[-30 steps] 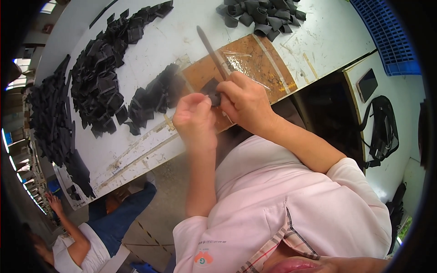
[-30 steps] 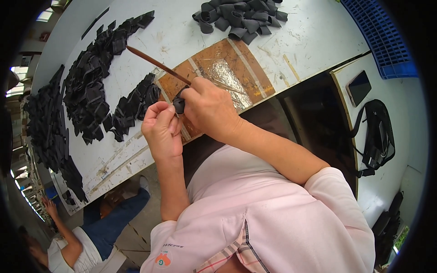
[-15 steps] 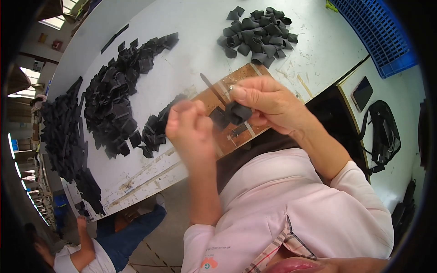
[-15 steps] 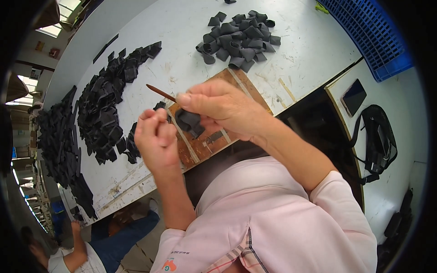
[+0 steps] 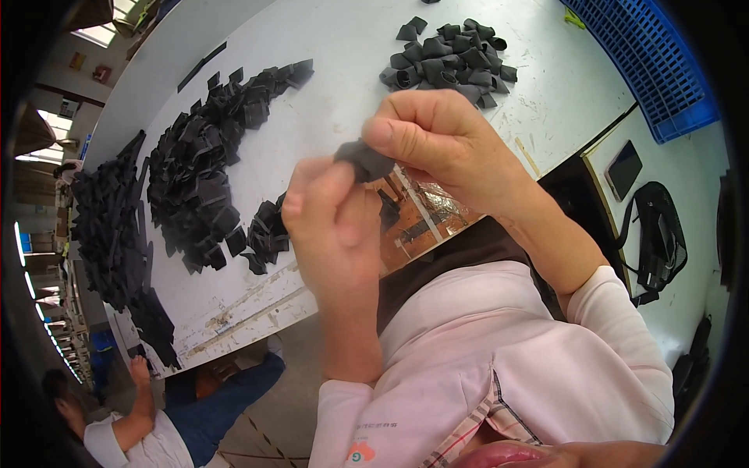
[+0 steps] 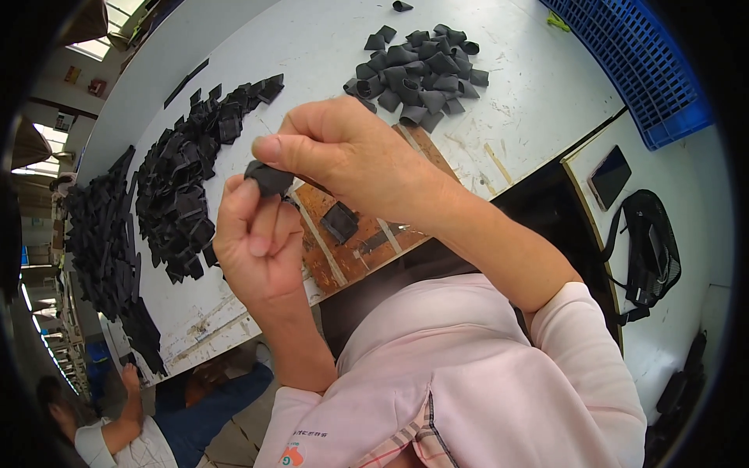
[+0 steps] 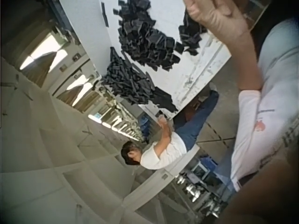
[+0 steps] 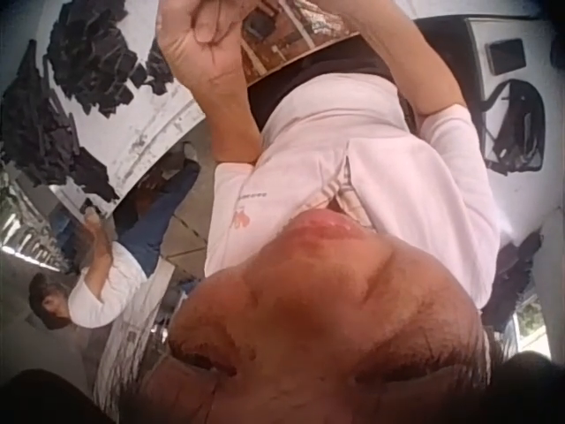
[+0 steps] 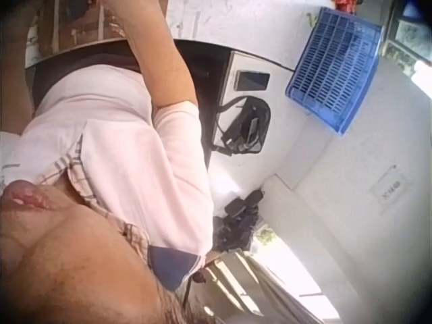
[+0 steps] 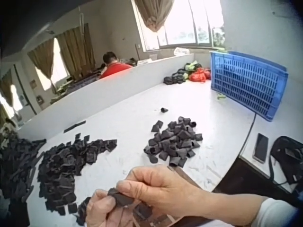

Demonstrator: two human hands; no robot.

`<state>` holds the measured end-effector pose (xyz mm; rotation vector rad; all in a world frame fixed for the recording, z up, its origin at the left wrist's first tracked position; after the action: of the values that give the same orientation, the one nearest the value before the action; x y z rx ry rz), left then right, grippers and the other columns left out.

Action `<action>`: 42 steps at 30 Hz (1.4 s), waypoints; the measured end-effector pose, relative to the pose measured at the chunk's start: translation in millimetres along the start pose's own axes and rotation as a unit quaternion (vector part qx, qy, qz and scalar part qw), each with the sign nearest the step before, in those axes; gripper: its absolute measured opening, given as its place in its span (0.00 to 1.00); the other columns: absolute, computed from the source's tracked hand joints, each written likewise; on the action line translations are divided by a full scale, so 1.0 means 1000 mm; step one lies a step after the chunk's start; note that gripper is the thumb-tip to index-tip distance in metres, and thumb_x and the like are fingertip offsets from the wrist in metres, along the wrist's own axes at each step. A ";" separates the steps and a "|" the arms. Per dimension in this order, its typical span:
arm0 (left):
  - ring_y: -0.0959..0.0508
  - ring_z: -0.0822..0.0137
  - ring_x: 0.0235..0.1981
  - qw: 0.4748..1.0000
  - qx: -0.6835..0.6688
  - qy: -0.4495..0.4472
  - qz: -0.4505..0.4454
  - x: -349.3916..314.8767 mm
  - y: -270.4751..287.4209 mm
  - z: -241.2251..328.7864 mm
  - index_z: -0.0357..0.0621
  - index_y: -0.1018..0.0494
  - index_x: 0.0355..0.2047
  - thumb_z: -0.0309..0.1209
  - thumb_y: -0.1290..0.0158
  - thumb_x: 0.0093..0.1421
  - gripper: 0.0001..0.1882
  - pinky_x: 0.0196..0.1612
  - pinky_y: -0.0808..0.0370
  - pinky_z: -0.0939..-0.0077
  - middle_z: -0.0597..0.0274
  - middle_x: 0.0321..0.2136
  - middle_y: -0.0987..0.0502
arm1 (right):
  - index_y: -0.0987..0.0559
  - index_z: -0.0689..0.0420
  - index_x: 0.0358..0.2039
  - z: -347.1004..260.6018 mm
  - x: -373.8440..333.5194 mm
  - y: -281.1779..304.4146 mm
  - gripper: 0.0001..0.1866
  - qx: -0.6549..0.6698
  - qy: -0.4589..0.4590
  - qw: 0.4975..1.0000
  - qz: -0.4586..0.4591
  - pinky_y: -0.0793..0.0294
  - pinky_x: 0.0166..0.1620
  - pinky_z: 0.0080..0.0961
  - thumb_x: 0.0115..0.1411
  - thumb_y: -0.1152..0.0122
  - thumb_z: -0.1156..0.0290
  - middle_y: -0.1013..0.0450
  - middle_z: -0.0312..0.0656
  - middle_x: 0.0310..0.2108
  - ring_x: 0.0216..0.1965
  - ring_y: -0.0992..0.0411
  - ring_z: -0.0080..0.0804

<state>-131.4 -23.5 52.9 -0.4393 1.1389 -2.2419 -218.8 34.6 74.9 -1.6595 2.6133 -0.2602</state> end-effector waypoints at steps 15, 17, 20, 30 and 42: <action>0.47 0.82 0.06 0.958 -0.216 0.184 -0.039 0.003 0.012 -0.031 0.36 0.33 0.36 0.26 0.58 0.58 0.08 0.09 0.52 0.88 0.56 0.27 0.27 | 0.29 0.57 0.19 0.019 0.017 -0.016 0.15 0.145 -0.053 0.978 -0.143 0.48 0.17 0.09 0.57 0.47 0.60 0.40 0.27 0.16 0.16 0.46 0.11; 0.47 0.82 0.06 0.967 -0.189 0.162 -0.052 0.000 0.014 -0.031 0.37 0.33 0.37 0.26 0.57 0.58 0.08 0.09 0.51 0.88 0.57 0.27 0.27 | 0.29 0.57 0.18 0.040 0.016 -0.013 0.16 0.141 -0.078 0.976 -0.145 0.48 0.18 0.09 0.57 0.47 0.60 0.40 0.27 0.16 0.16 0.46 0.12; 0.43 0.82 0.09 0.989 -0.093 0.100 -0.057 0.000 0.022 -0.036 0.38 0.33 0.37 0.23 0.54 0.56 0.07 0.11 0.47 0.89 0.61 0.27 0.28 | 0.30 0.56 0.17 0.051 0.014 -0.005 0.17 0.102 -0.084 0.982 -0.137 0.48 0.18 0.10 0.57 0.47 0.60 0.40 0.27 0.15 0.17 0.46 0.12; 0.28 0.70 0.31 0.818 0.486 -0.299 -0.077 -0.004 -0.028 0.032 0.30 0.33 0.41 0.18 0.50 0.51 0.15 0.38 0.32 0.79 0.58 0.33 0.28 | 0.28 0.61 0.29 -0.022 -0.019 0.023 0.11 -0.266 0.292 0.913 0.100 0.39 0.24 0.22 0.53 0.45 0.65 0.36 0.39 0.23 0.23 0.38 0.28; 0.32 0.72 0.32 0.926 0.215 -0.299 0.078 -0.008 -0.001 0.039 0.35 0.33 0.31 0.24 0.54 0.58 0.04 0.40 0.35 0.79 0.61 0.29 0.31 | 0.28 0.59 0.30 -0.039 -0.026 -0.014 0.12 -0.372 0.366 0.847 0.102 0.37 0.20 0.22 0.43 0.38 0.73 0.36 0.39 0.22 0.20 0.36 0.30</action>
<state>-105.4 -42.5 75.5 -0.7468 0.3398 -1.9331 -199.4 56.9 114.1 -1.6209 3.8140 0.2284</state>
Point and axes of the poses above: each hand's wrist, its own x-axis towards the middle knuckle, its own y-axis out of the back of the hand, z = x × y, the point moved 9 cm from there along x, towards the middle knuckle
